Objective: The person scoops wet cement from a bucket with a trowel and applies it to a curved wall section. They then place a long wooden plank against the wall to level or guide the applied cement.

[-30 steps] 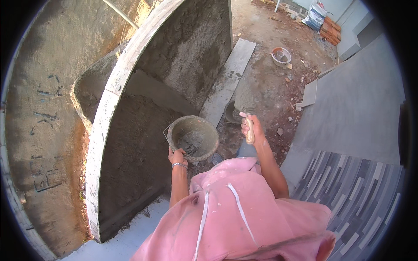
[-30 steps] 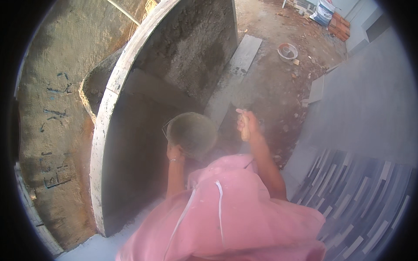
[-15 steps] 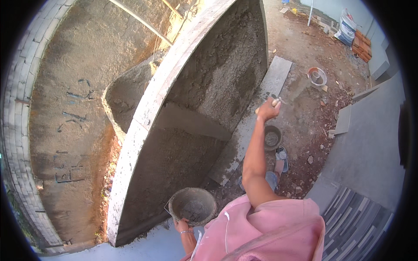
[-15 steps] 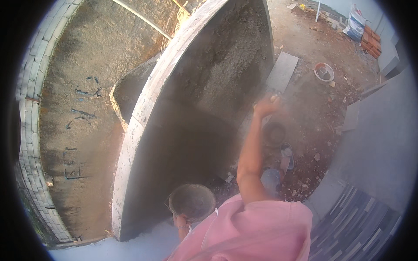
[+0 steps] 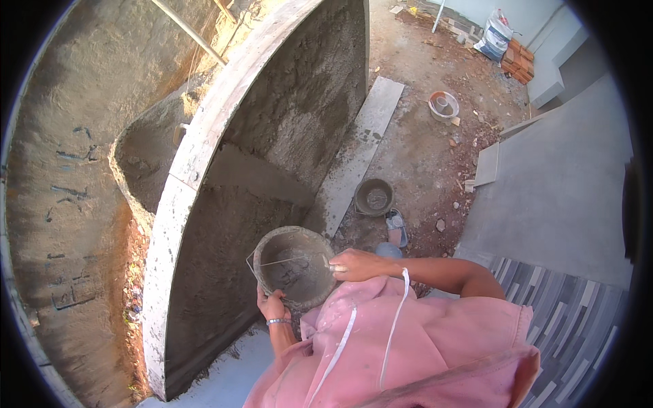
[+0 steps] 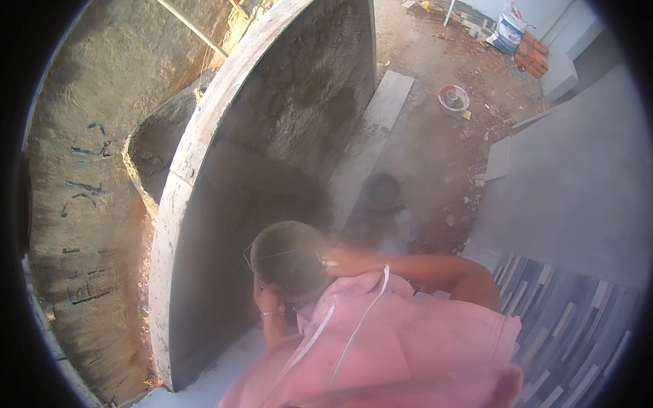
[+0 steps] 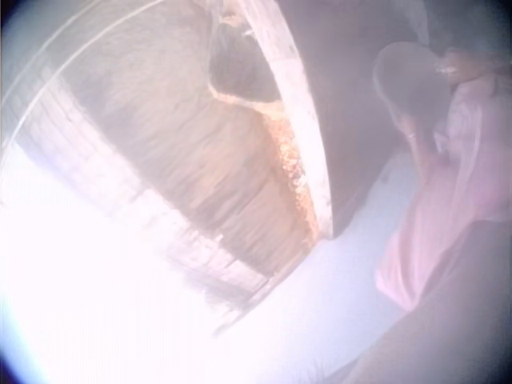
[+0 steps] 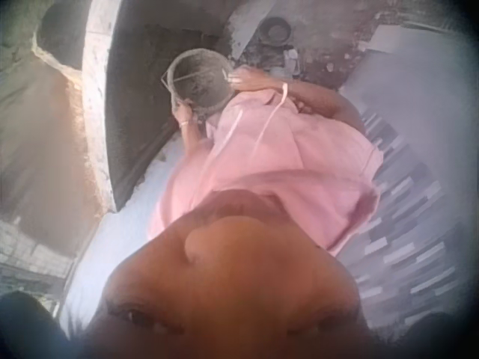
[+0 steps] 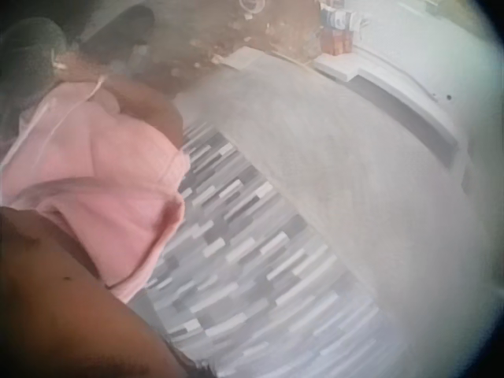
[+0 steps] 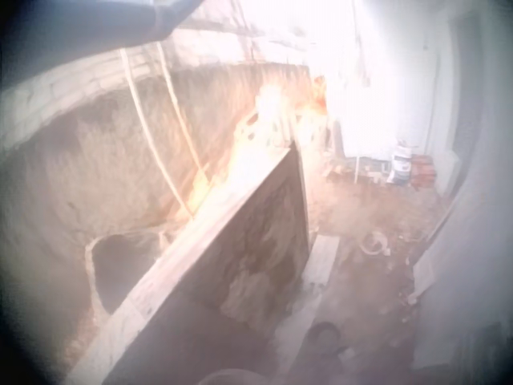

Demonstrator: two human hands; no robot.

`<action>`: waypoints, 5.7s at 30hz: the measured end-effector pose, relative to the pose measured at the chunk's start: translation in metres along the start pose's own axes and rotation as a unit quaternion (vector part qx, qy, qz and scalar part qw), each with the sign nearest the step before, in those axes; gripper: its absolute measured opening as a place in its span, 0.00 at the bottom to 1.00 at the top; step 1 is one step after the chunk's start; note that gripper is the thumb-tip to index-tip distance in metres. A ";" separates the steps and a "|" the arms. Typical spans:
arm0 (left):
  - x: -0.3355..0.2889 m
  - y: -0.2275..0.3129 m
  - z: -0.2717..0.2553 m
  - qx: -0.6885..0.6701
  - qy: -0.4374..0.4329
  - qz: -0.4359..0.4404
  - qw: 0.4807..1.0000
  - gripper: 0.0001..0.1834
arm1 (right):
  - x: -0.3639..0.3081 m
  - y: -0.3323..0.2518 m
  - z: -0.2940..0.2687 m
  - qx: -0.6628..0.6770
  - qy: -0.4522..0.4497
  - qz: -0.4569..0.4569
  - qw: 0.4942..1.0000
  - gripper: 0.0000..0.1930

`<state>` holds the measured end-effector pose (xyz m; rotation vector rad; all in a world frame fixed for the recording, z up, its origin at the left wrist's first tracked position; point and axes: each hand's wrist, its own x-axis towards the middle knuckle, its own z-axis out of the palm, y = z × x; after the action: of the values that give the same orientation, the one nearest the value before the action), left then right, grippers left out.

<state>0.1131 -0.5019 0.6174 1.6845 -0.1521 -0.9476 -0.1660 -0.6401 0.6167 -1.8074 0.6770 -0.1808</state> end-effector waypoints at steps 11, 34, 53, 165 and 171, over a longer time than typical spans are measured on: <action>-0.024 0.056 0.029 0.096 -0.199 0.124 0.967 0.40 | -0.009 -0.063 0.090 -0.160 -0.030 0.194 0.968 0.15; -0.083 0.125 0.007 0.187 -0.228 0.311 0.904 0.34 | -0.031 -0.048 0.080 0.486 -0.116 0.221 0.837 0.19; 0.086 -0.050 0.120 0.076 0.019 -0.076 0.994 0.35 | -0.067 0.065 -0.085 0.674 0.367 0.117 0.630 0.23; 0.049 -0.001 0.176 0.088 -0.014 0.052 0.995 0.34 | -0.016 0.067 -0.051 0.772 0.009 0.029 0.635 0.21; 0.099 -0.051 0.179 0.081 -0.003 -0.081 0.993 0.36 | -0.017 0.134 -0.168 0.775 0.328 -0.048 0.538 0.24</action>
<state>0.0443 -0.6747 0.5172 1.8650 -0.0994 -1.0842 -0.3025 -0.7954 0.5565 0.0768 0.5233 -1.1658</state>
